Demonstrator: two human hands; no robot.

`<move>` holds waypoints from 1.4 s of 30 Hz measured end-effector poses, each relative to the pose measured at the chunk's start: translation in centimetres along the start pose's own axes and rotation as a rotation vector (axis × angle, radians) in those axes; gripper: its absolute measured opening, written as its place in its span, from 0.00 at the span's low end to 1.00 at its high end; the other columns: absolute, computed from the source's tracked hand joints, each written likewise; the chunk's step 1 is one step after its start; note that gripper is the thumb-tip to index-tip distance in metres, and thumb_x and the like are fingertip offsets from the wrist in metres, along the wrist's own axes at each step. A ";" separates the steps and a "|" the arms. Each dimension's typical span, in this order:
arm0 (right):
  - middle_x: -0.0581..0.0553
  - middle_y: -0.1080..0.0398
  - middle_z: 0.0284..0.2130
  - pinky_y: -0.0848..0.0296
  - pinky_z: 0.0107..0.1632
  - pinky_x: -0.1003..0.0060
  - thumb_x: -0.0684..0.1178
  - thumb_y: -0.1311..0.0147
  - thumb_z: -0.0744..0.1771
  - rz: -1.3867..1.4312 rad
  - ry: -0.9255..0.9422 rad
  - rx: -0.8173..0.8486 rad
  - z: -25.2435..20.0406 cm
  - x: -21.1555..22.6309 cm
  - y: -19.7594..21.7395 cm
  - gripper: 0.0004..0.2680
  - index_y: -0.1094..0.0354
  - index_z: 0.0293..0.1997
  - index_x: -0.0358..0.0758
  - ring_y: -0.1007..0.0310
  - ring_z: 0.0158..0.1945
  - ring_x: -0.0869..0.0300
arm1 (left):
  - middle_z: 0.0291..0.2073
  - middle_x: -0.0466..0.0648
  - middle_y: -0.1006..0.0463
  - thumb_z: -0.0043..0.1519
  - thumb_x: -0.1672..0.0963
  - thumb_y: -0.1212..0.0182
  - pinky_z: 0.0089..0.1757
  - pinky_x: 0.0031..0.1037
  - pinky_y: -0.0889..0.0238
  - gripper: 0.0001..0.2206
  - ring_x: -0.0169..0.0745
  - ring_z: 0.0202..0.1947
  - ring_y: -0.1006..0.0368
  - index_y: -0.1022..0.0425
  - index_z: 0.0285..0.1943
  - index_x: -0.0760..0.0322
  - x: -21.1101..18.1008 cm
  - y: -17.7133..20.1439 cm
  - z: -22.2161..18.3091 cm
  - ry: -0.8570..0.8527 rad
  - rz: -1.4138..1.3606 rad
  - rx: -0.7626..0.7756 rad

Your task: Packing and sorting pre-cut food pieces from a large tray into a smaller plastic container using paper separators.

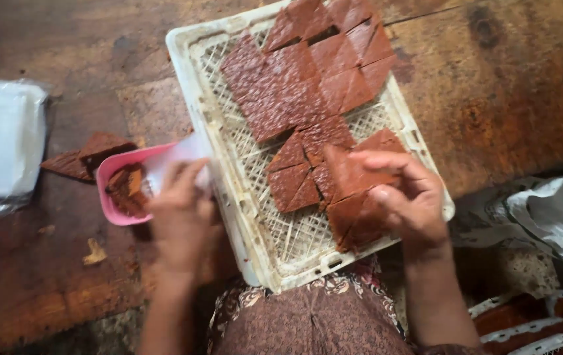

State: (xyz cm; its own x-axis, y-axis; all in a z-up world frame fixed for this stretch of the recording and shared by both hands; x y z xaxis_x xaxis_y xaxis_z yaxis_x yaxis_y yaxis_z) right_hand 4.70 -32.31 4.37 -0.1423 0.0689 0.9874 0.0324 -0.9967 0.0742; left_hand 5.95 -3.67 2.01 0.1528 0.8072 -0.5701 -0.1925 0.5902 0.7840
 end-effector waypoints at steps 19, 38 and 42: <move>0.40 0.30 0.49 0.25 0.52 0.65 0.31 0.49 0.70 -0.224 0.063 0.101 8.9 3.8 3.5 0.11 0.37 0.57 0.39 0.27 0.50 0.53 | 0.51 0.60 0.30 0.56 0.70 0.47 0.36 0.24 0.25 0.22 0.49 0.42 0.27 0.34 0.59 0.64 -6.2 -0.4 -1.2 -0.374 -0.305 0.040; 0.43 0.32 0.56 0.26 0.54 0.56 0.58 0.34 0.56 -0.861 -0.422 0.381 7.3 -0.1 4.0 0.30 0.43 0.64 0.52 0.29 0.53 0.53 | 0.32 0.51 0.22 0.57 0.60 0.25 0.33 0.29 0.37 0.10 0.37 0.28 0.30 0.22 0.43 0.68 3.0 2.8 0.8 0.019 -0.103 -0.097; 0.40 0.27 0.41 0.27 0.55 0.51 0.45 0.31 0.61 -0.661 0.051 0.408 7.7 -7.1 1.1 0.16 0.29 0.52 0.36 0.25 0.50 0.46 | 0.26 0.47 0.24 0.63 0.61 0.31 0.30 0.26 0.34 0.04 0.39 0.20 0.27 0.17 0.43 0.59 5.1 1.6 0.1 0.107 -0.163 -0.108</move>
State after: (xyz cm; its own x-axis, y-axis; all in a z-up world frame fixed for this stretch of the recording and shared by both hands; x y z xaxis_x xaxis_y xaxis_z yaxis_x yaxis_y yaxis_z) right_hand 13.39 -33.54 -1.51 -0.3040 0.6313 0.7135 0.2853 -0.6542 0.7004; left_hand 6.54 1.36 0.43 0.0876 0.6938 -0.7148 -0.2770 0.7062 0.6515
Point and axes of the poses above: each hand's wrist, its own z-axis towards the middle knuckle, its own y-axis out of the back of the hand, x = y × z, the point moved 7 cm from there along z, towards the middle knuckle
